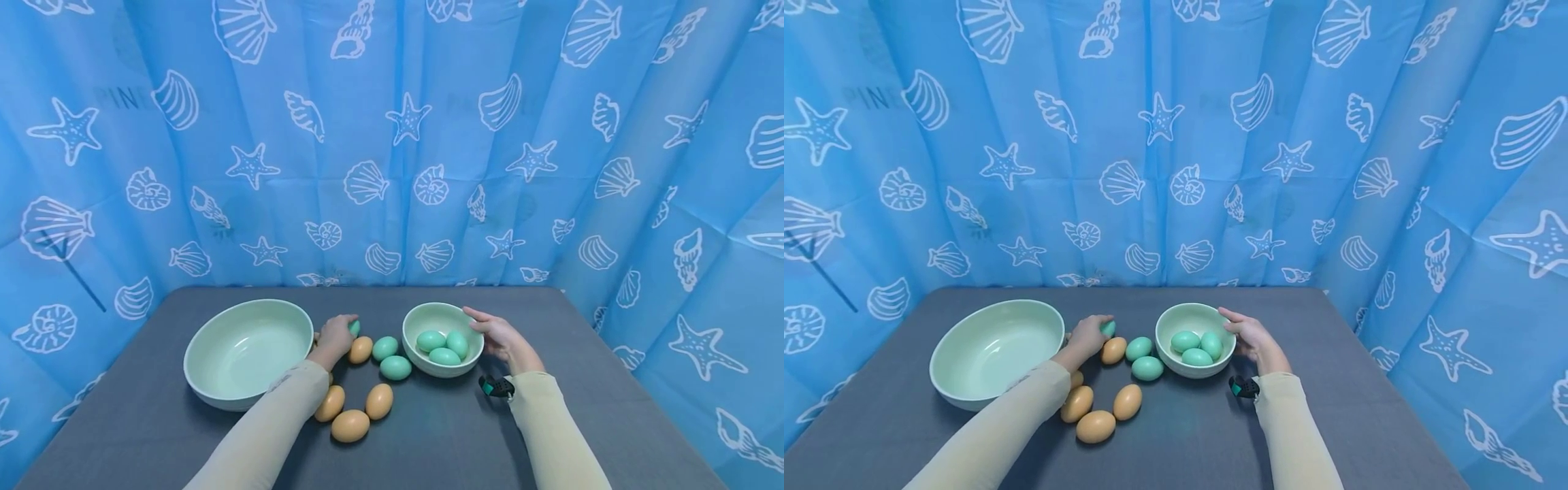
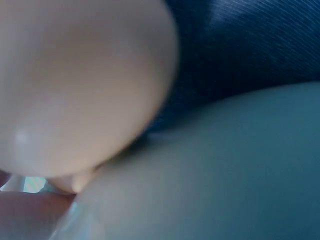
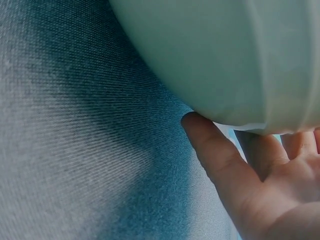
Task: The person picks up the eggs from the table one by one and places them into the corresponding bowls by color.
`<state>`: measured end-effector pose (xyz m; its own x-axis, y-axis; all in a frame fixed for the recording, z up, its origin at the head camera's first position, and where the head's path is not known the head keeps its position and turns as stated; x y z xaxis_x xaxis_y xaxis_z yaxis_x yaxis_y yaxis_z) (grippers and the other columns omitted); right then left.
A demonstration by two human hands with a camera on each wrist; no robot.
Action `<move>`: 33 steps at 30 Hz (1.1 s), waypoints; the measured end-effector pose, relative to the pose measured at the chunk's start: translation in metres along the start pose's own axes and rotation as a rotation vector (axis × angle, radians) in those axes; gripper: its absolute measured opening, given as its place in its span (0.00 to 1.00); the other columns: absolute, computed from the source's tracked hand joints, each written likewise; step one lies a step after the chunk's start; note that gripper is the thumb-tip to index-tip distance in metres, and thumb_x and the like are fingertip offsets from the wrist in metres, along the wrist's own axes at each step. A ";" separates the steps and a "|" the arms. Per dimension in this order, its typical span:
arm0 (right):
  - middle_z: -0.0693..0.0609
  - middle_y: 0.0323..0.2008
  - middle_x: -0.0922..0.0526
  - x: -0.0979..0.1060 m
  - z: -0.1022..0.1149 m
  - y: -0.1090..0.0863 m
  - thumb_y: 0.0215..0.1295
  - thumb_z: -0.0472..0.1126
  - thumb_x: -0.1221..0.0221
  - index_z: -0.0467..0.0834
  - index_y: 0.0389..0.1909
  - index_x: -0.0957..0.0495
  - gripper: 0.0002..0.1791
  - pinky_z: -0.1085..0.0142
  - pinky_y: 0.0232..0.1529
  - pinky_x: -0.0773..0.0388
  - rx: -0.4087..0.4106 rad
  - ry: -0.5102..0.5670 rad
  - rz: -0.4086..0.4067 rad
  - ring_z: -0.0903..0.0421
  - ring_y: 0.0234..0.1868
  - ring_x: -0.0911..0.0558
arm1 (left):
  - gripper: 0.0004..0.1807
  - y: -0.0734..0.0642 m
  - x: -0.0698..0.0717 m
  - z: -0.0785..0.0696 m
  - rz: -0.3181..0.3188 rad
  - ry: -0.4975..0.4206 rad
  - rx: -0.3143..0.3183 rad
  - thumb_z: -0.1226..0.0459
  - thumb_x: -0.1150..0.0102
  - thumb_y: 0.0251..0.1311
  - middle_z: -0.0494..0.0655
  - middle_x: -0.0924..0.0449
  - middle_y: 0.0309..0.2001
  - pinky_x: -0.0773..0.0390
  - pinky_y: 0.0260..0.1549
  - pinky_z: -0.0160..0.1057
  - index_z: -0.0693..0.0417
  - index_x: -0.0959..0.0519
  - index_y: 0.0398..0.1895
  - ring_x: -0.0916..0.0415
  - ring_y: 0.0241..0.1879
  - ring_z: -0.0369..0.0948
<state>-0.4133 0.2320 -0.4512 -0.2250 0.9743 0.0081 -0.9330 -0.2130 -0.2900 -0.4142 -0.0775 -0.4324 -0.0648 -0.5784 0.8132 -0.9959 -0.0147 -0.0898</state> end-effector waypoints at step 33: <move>0.35 0.75 0.58 0.002 0.000 0.002 0.77 0.36 0.58 0.44 0.76 0.51 0.29 0.63 0.44 0.21 -0.003 -0.008 -0.012 0.35 0.71 0.46 | 0.26 -0.029 0.024 -0.027 -0.014 -0.436 -0.179 0.67 0.45 0.68 0.59 0.33 0.67 0.34 0.21 0.36 0.54 0.31 0.69 0.35 0.17 0.39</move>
<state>-0.4154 0.2335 -0.4517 -0.2164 0.9761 0.0192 -0.9349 -0.2015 -0.2923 -0.3890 -0.0690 -0.3949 -0.0564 -0.8683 0.4929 -0.9943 0.0939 0.0515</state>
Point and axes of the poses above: each hand's wrist, its own y-axis towards the middle knuckle, its own x-axis out of the back of the hand, z = x × y, the point moved 10 cm from there along y, towards the middle knuckle
